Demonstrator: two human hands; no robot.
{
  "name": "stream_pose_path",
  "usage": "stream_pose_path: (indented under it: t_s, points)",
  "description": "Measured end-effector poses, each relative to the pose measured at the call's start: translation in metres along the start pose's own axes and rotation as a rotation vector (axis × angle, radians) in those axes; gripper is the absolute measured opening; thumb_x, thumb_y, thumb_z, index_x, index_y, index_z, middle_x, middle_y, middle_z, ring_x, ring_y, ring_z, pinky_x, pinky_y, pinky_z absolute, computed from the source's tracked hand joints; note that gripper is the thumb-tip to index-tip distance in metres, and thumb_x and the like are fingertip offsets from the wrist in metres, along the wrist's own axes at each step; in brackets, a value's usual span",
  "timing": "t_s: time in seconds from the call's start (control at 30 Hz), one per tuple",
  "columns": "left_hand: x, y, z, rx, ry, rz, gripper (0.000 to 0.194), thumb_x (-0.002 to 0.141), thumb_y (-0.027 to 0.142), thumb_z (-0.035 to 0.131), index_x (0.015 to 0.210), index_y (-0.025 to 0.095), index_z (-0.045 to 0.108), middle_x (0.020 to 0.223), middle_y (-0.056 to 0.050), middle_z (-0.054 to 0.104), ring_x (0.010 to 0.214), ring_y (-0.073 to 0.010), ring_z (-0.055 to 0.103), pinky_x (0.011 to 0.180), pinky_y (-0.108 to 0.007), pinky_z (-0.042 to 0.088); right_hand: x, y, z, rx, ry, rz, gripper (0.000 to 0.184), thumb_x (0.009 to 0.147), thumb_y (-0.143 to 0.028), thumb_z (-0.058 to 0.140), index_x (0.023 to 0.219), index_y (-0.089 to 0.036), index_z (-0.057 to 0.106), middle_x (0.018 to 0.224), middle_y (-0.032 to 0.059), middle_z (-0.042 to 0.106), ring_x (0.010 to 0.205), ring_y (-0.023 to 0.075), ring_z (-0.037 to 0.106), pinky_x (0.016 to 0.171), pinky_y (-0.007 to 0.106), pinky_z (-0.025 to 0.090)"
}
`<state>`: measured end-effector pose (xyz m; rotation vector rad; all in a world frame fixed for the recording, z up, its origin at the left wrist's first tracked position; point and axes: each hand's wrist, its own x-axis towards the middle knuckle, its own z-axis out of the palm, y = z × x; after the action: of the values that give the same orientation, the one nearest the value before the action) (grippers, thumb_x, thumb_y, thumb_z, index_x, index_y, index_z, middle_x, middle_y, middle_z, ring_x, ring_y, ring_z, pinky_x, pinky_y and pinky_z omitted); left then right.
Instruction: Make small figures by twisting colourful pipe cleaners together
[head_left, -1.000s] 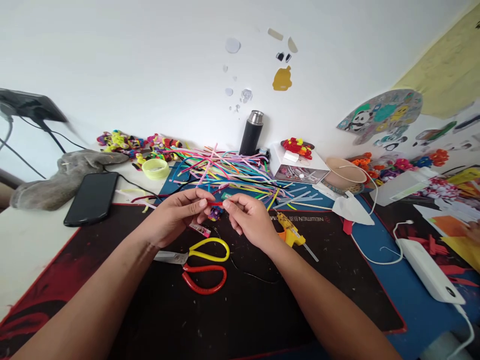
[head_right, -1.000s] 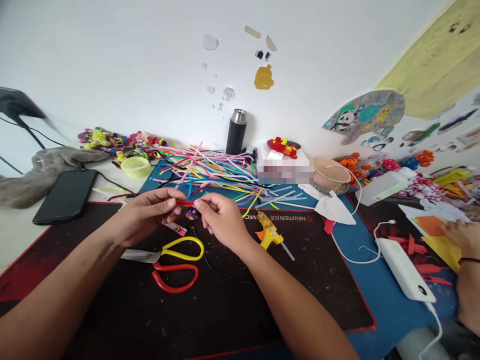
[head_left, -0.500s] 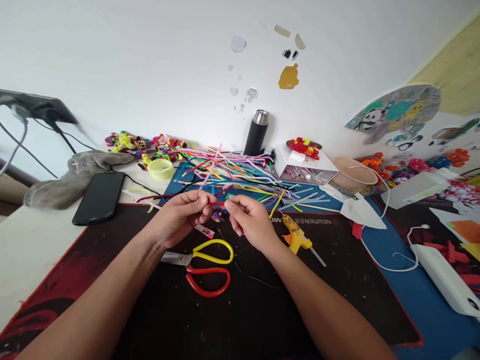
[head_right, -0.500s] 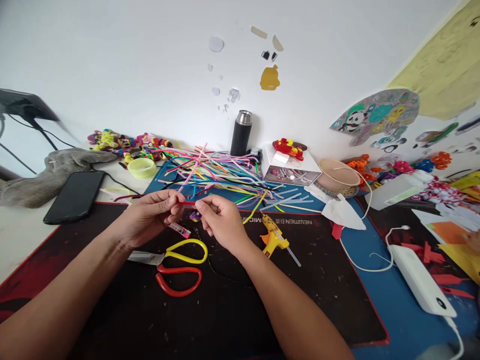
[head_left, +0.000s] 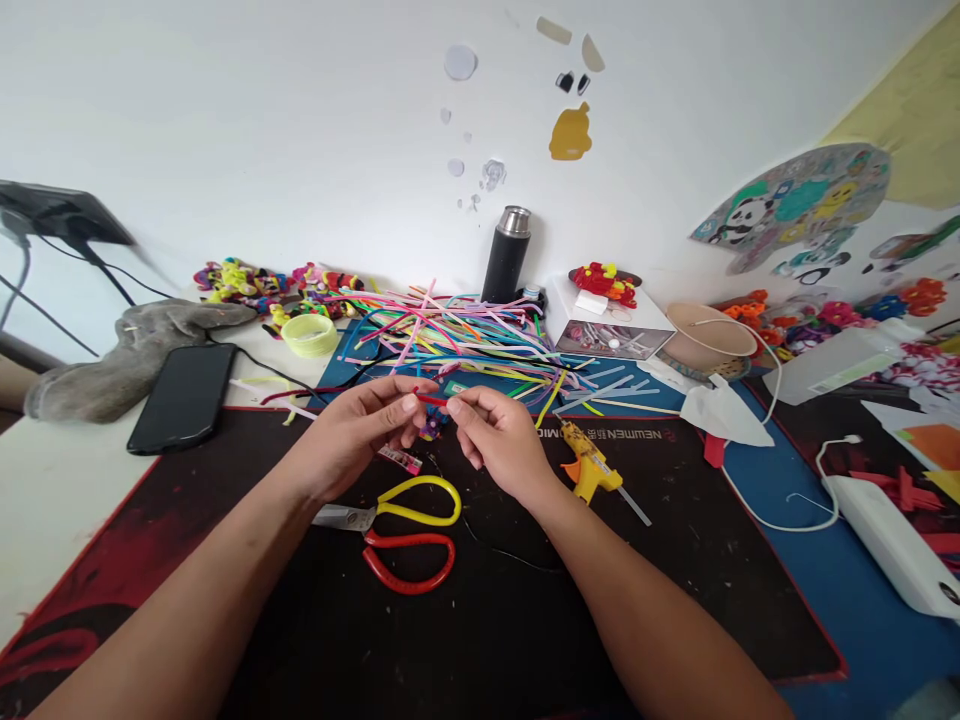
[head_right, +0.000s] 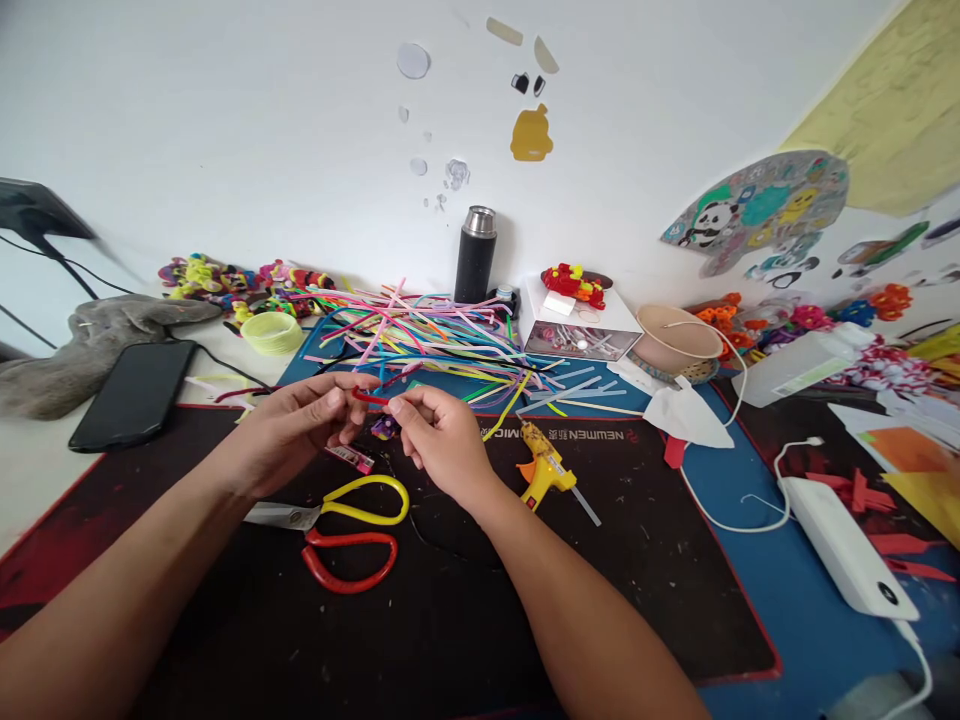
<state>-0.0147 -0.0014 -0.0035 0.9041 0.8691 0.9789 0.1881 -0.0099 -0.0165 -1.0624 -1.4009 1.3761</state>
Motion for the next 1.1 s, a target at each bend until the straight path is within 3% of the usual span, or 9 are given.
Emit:
stream_pose_path:
  t_s: [0.13,0.27,0.47,0.63,0.97,1.1]
  points:
    - [0.000,-0.003,0.004,0.089,0.007,-0.042,0.046,0.069,0.048,0.100,0.095,0.018,0.077,0.074,0.000,0.067,0.060,-0.0118,0.056,0.054,-0.024,0.052,-0.004,0.002,0.000,-0.021,0.003,-0.017,0.031,0.099,-0.051,0.066,0.093,-0.020,0.067,0.056,-0.0069,0.056,0.043,0.0093,0.047,0.044,0.022,0.037]
    - [0.002,-0.007,0.005,0.095,0.055,0.069,0.041,0.072,0.046,0.098,0.082,0.018,0.070,0.068,0.001,0.066,0.060,-0.0111,0.057,0.056,-0.021,0.049,-0.007,0.002,0.002,-0.031,-0.013,-0.026,0.030,0.098,-0.050,0.068,0.095,-0.020,0.069,0.056,-0.0071,0.056,0.043,0.0093,0.047,0.044,0.022,0.038]
    - [0.002,-0.008,0.004,0.158,0.098,0.247,0.030,0.083,0.043,0.090,0.087,0.020,0.071,0.067,0.003,0.066,0.061,-0.0111,0.057,0.058,-0.021,0.046,-0.007,-0.003,-0.005,0.076,-0.058,0.004,0.036,0.095,-0.056,0.069,0.093,-0.020,0.068,0.054,-0.0077,0.054,0.041,0.0086,0.044,0.042,0.023,0.033]
    - [-0.002,-0.006,0.006,0.350,0.123,0.354,0.028,0.088,0.044,0.085,0.090,0.020,0.071,0.070,0.003,0.065,0.064,-0.0129,0.059,0.063,-0.024,0.049,-0.008,0.001,-0.008,0.116,-0.052,0.046,0.037,0.096,-0.056,0.069,0.094,-0.019,0.068,0.055,-0.0071,0.056,0.041,0.0083,0.044,0.042,0.023,0.031]
    - [-0.003,-0.003,0.007,0.464,0.068,0.319,0.031,0.089,0.049,0.084,0.098,0.020,0.073,0.083,-0.001,0.071,0.074,-0.0161,0.064,0.067,-0.026,0.053,-0.008,0.002,-0.007,0.070,-0.060,0.011,0.030,0.096,-0.049,0.069,0.091,-0.020,0.066,0.055,-0.0079,0.056,0.041,0.0087,0.046,0.042,0.023,0.034]
    - [-0.005,-0.001,0.006,0.479,0.097,0.314,0.033,0.088,0.050,0.083,0.096,0.020,0.072,0.078,0.000,0.069,0.070,-0.0154,0.062,0.065,-0.026,0.051,-0.010,-0.001,-0.007,0.029,-0.056,0.014,0.027,0.095,-0.046,0.069,0.090,-0.020,0.067,0.055,-0.0082,0.055,0.042,0.0091,0.046,0.043,0.023,0.037]
